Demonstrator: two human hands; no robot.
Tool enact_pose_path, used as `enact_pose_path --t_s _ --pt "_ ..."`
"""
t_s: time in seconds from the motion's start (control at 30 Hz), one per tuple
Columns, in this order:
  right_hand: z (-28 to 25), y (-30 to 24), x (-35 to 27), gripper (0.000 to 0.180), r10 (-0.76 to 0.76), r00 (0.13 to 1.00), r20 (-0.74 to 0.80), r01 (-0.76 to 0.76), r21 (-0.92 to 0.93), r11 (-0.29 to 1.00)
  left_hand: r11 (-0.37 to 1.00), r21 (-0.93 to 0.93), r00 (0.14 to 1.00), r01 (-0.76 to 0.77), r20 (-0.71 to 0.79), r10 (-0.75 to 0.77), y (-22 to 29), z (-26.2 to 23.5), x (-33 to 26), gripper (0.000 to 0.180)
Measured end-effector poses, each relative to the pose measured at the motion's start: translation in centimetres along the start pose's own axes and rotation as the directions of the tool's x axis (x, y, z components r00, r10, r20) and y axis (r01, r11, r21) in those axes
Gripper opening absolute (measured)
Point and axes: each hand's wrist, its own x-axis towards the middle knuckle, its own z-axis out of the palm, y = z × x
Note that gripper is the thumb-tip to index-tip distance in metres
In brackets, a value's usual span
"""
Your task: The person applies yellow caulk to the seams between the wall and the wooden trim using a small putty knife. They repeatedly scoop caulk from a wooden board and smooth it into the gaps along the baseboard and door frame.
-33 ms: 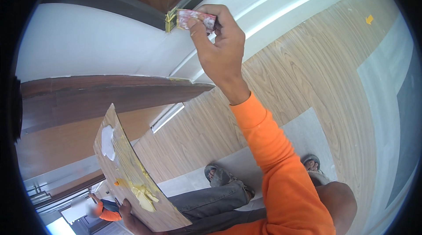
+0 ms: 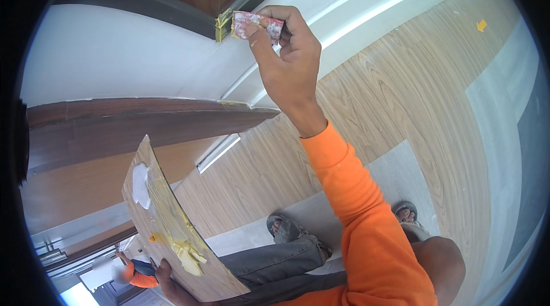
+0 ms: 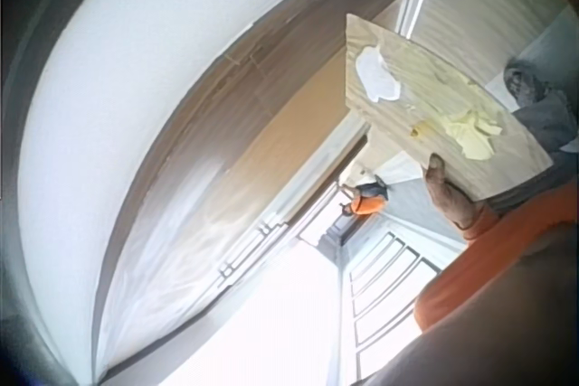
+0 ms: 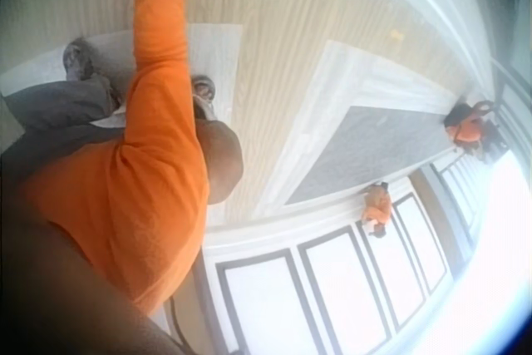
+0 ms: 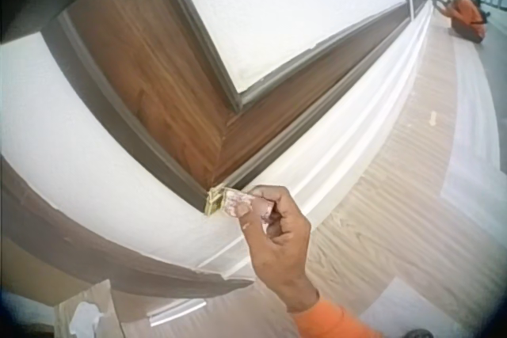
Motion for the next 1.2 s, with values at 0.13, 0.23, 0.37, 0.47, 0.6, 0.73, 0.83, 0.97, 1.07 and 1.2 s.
enact_pose_path --t_s 0.13,0.23,0.37,0.47,0.6,0.73,0.83,0.97,1.07,1.2 --pt "0.6 1.1 0.0 0.016 -0.108 0.984 0.144 0.123 -0.105 0.987 1.000 -0.006 1.000 0.026 0.001 -0.026 0.2 -0.1 0.8 0.069" --pt "0.9 1.5 0.4 0.016 -0.084 0.991 0.107 0.104 -0.189 0.976 1.000 0.021 1.000 0.017 -0.026 -0.016 -0.1 -0.9 1.6 0.070" --pt "1.3 1.1 -0.3 0.016 -0.051 0.995 0.082 0.055 -0.051 0.997 0.999 0.024 1.000 0.028 0.000 -0.028 0.0 -1.1 2.2 0.070" --pt "0.9 2.2 0.0 0.015 -0.086 0.987 0.137 0.099 -0.091 0.991 0.999 0.035 1.000 0.026 0.004 -0.027 -0.1 -1.3 2.2 0.070" --pt "0.7 1.8 -0.6 0.016 -0.050 0.998 0.044 0.054 -0.099 0.994 1.000 -0.007 1.000 0.002 0.022 -0.002 -0.2 -0.5 1.8 0.069" --pt "1.0 1.6 -0.5 0.017 -0.061 0.990 0.124 0.069 -0.062 0.996 1.000 0.010 1.000 0.029 -0.003 -0.029 -0.2 -1.2 1.6 0.068" --pt "0.9 1.8 -0.5 0.018 -0.031 0.999 0.017 0.033 -0.097 0.995 1.000 0.003 1.000 0.019 0.008 -0.019 -0.1 -1.8 1.7 0.068" --pt "1.8 1.5 -1.2 0.017 -0.059 0.994 0.089 0.061 -0.026 0.998 1.000 -0.004 0.999 -0.015 -0.029 0.015 0.2 -1.2 1.9 0.067" --pt "2.9 2.2 -1.8 0.017 -0.055 0.990 0.132 0.073 -0.135 0.988 1.000 0.018 0.998 -0.018 -0.065 0.019 0.5 -2.0 2.8 0.067" --pt "4.0 2.9 -2.4 0.015 -0.070 0.997 0.045 0.073 -0.083 0.994 0.998 -0.055 0.999 0.008 -0.039 -0.011 0.1 -3.3 3.4 0.068"
